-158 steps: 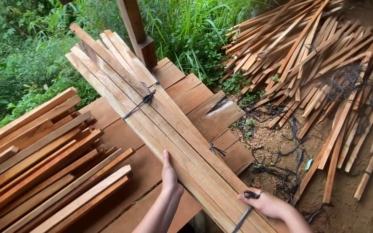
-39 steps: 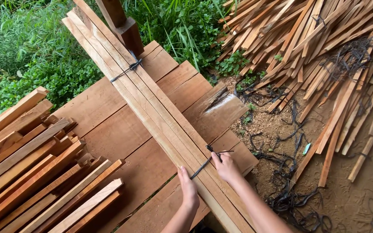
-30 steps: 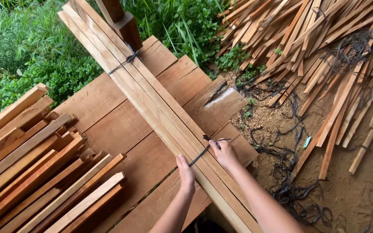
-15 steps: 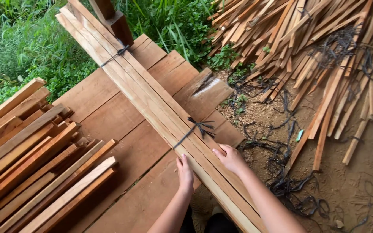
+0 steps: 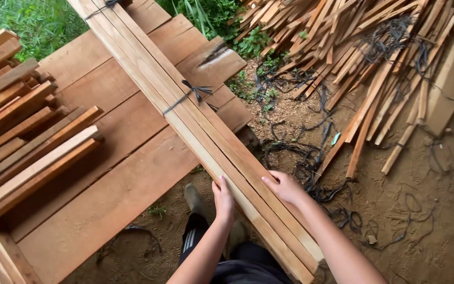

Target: The person picks up a bundle of wooden planks, removes the ties, and places the planks one by one onto a wooden rack. The planks are stacked neatly on the rack.

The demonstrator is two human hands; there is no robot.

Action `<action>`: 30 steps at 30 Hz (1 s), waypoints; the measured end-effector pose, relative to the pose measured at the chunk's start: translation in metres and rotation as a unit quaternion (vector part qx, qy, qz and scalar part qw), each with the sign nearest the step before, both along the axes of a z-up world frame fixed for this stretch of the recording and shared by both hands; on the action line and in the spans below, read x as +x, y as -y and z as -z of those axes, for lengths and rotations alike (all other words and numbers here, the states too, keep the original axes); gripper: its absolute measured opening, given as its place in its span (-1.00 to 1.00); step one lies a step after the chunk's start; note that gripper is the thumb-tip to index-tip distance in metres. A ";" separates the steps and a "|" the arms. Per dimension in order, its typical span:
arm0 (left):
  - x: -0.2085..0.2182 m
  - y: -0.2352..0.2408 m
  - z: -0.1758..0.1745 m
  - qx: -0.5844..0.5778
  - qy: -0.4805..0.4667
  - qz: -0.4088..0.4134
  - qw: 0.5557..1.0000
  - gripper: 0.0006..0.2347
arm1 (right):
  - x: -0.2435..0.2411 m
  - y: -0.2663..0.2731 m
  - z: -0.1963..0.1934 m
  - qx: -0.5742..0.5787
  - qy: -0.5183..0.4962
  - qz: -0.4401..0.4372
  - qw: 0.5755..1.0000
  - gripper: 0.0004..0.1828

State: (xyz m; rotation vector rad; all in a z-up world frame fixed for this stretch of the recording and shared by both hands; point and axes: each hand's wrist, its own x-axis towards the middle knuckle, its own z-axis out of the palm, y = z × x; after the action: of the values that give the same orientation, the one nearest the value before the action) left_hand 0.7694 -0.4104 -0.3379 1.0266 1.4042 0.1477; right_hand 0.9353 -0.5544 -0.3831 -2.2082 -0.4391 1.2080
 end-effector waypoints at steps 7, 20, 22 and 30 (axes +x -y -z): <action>-0.007 0.038 -0.015 0.009 -0.002 0.022 1.000 -0.21 | -0.025 0.037 0.006 -0.033 0.023 0.000 0.999 -0.39; -0.013 0.035 0.071 0.063 0.018 0.077 0.995 -0.27 | -0.022 0.040 0.031 0.009 0.061 -0.038 0.997 -0.19; -0.013 0.030 0.069 0.067 0.011 0.089 0.994 -0.26 | -0.022 0.037 0.023 0.018 0.060 -0.049 0.997 -0.16; -0.050 -0.008 -0.030 0.267 -0.044 0.285 0.920 -0.34 | -0.031 0.008 0.018 0.132 0.256 -0.015 0.957 -0.31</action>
State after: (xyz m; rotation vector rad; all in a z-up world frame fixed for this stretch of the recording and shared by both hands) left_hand 0.7193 -0.4021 -0.3078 1.8796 1.1057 0.0510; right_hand 0.9039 -0.5625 -0.4006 -2.2610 -0.7926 0.5316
